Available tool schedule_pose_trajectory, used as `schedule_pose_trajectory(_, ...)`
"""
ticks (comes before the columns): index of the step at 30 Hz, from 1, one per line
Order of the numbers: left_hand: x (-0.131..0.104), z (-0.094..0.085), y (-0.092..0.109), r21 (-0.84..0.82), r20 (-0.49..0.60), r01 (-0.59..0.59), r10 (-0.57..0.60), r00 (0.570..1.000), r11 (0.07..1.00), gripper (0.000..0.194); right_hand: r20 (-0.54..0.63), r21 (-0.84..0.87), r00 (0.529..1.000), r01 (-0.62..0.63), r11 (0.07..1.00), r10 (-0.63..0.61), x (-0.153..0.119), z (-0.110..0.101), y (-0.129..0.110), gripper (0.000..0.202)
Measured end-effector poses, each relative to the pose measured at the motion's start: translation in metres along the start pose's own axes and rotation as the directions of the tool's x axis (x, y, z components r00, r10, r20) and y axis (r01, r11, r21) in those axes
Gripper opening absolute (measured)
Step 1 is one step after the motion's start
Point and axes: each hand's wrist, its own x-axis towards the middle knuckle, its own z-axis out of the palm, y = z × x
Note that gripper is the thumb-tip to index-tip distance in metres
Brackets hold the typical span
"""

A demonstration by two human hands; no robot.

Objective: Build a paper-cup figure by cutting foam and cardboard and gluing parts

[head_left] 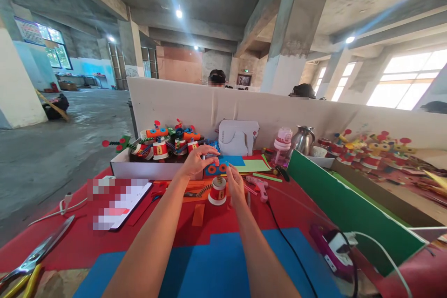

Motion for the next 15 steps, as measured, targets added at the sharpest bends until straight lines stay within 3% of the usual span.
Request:
schedule_pose_trajectory(7,0.0,-0.012,0.004,0.031,0.158,0.049,-0.054,0.986,0.998,0.032,-0.012,0.04,1.0,-0.015,0.999,0.015,-0.002,0.001,-0.001,0.037)
schedule_pose_trajectory(10,-0.001,-0.011,0.004,-0.001,0.22,0.032,-0.031,0.975,0.999,0.03,-0.008,0.073,1.0,-0.021,0.997,0.022,-0.003,0.001,-0.003,0.035)
schedule_pose_trajectory(15,-0.001,-0.003,-0.004,-0.024,0.265,0.098,-0.088,0.96,0.995,0.029,-0.009,0.075,1.0,-0.019,0.997,0.02,-0.003,0.001,-0.005,0.034)
